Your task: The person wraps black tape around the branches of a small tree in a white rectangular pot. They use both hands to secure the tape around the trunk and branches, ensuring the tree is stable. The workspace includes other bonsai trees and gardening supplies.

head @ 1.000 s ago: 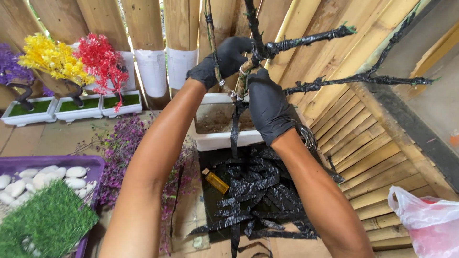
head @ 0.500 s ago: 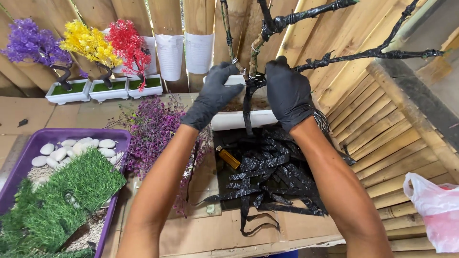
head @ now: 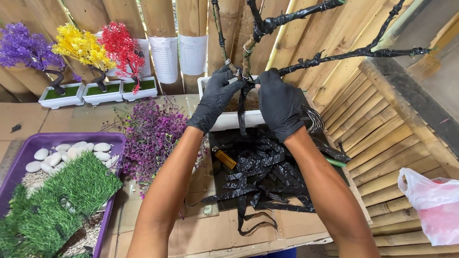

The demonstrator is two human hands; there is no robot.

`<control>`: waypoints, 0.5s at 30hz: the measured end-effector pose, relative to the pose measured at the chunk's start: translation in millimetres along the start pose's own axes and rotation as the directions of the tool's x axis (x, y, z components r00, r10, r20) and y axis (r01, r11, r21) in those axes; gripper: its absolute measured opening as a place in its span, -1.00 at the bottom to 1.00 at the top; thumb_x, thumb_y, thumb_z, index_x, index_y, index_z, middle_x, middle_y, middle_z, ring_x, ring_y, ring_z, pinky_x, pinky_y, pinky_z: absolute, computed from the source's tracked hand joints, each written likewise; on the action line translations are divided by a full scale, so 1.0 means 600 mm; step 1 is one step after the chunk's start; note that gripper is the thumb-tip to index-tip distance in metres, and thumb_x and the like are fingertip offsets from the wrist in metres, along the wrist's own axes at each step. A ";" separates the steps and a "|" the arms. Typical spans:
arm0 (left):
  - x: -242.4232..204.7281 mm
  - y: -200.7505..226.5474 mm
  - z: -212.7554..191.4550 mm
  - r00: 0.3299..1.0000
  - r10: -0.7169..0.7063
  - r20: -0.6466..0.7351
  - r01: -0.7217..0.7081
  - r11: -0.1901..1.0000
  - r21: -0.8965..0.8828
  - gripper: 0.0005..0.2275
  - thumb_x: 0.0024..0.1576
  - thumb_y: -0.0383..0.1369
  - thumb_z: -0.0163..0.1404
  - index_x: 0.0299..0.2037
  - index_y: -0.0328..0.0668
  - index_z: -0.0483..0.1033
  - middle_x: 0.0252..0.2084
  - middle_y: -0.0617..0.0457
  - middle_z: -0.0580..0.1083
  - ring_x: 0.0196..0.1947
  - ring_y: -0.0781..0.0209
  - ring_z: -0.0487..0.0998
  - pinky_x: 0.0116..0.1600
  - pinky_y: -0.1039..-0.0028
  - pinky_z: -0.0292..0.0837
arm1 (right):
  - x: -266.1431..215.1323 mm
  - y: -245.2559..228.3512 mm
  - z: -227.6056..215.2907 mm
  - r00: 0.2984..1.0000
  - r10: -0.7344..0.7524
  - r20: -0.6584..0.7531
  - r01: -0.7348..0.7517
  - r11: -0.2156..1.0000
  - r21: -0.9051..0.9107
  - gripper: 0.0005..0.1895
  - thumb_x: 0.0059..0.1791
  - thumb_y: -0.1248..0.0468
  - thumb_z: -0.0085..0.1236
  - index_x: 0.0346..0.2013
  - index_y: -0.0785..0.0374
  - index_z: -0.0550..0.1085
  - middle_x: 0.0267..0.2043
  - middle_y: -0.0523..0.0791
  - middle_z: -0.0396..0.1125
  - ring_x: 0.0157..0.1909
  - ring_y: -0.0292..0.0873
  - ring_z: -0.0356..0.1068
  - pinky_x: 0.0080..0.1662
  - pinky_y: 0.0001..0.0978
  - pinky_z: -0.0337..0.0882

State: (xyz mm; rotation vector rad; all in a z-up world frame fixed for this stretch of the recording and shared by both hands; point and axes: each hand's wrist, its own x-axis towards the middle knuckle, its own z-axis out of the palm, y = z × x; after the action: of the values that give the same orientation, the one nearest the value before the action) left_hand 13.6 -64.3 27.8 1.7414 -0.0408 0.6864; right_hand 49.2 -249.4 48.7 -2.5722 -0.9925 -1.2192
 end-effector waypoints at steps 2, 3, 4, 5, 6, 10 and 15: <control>0.000 -0.005 0.003 1.000 -0.003 0.004 0.003 1.000 -0.012 -0.68 0.09 -0.20 0.29 0.05 0.07 0.65 0.27 -0.28 0.40 0.32 -0.34 0.33 0.34 0.09 0.38 | 0.004 -0.003 -0.025 0.999 -0.045 -0.007 0.044 0.999 -0.018 -0.69 0.15 -0.10 0.05 -0.01 -0.01 0.45 -0.14 -0.28 0.51 -0.19 -0.10 0.58 -0.21 -0.19 0.58; 0.002 -0.007 0.004 1.000 -0.006 -0.001 0.006 1.000 -0.029 -0.69 0.11 -0.20 0.28 0.06 0.06 0.65 0.28 -0.30 0.39 0.33 -0.35 0.32 0.33 0.09 0.38 | 0.009 -0.004 -0.037 0.995 -0.100 -0.013 0.099 0.994 -0.037 -0.78 0.16 -0.03 0.07 -0.10 0.00 0.46 -0.18 -0.28 0.50 -0.22 -0.08 0.58 -0.27 -0.19 0.59; 0.004 -0.017 0.006 1.000 -0.008 0.001 0.008 1.000 -0.028 -0.69 0.11 -0.20 0.28 0.06 0.06 0.65 0.28 -0.30 0.39 0.33 -0.35 0.32 0.33 0.09 0.38 | 0.005 -0.009 -0.032 0.995 -0.098 -0.012 0.097 0.995 -0.037 -0.78 0.16 -0.03 0.07 -0.10 0.00 0.46 -0.18 -0.28 0.50 -0.22 -0.08 0.58 -0.27 -0.19 0.59; 0.006 -0.027 0.007 1.000 0.022 -0.003 -0.022 1.000 -0.022 -0.70 0.11 -0.20 0.28 0.03 0.07 0.66 0.24 -0.26 0.43 0.29 -0.32 0.36 0.33 0.10 0.38 | 0.002 -0.014 -0.027 0.996 -0.082 -0.019 0.082 0.997 0.008 -0.81 0.17 0.00 0.05 -0.14 -0.01 0.45 -0.20 -0.29 0.48 -0.22 -0.07 0.57 -0.28 -0.21 0.58; 0.008 -0.036 0.008 0.999 0.051 -0.007 -0.051 0.999 -0.015 -0.72 0.11 -0.20 0.28 0.01 0.08 0.68 0.20 -0.22 0.46 0.25 -0.28 0.40 0.32 0.12 0.37 | -0.002 -0.020 -0.022 0.998 -0.065 -0.026 0.067 0.996 0.053 -0.83 0.18 0.03 0.03 -0.18 -0.02 0.43 -0.23 -0.31 0.46 -0.21 -0.06 0.55 -0.30 -0.23 0.57; 0.008 -0.040 0.008 0.997 0.069 -0.019 -0.069 0.998 0.006 -0.73 0.11 -0.20 0.28 0.01 0.09 0.68 0.17 -0.17 0.49 0.21 -0.24 0.43 0.30 0.14 0.40 | -0.008 -0.050 -0.018 1.000 0.013 -0.008 -0.012 0.995 0.103 -0.85 0.17 0.01 0.03 -0.19 -0.06 0.42 -0.27 -0.30 0.41 -0.19 -0.06 0.54 -0.25 -0.18 0.57; 0.004 -0.055 -0.010 0.997 0.074 -0.032 -0.074 0.997 0.011 -0.72 0.06 -0.18 0.32 -0.03 0.09 0.68 0.00 -0.07 0.55 0.12 -0.06 0.49 0.30 0.24 0.41 | -0.023 -0.080 -0.018 0.988 0.145 -0.054 -0.128 0.962 0.242 -0.85 0.15 0.02 0.06 -0.24 -0.07 0.40 -0.34 -0.25 0.35 -0.22 -0.02 0.52 -0.25 -0.20 0.53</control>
State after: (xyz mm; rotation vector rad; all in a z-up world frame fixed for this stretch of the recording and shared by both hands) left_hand 25.4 -48.6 0.4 1.7452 -0.0802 0.7703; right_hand 6.5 -223.3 38.0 -2.3520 -0.8718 -1.0770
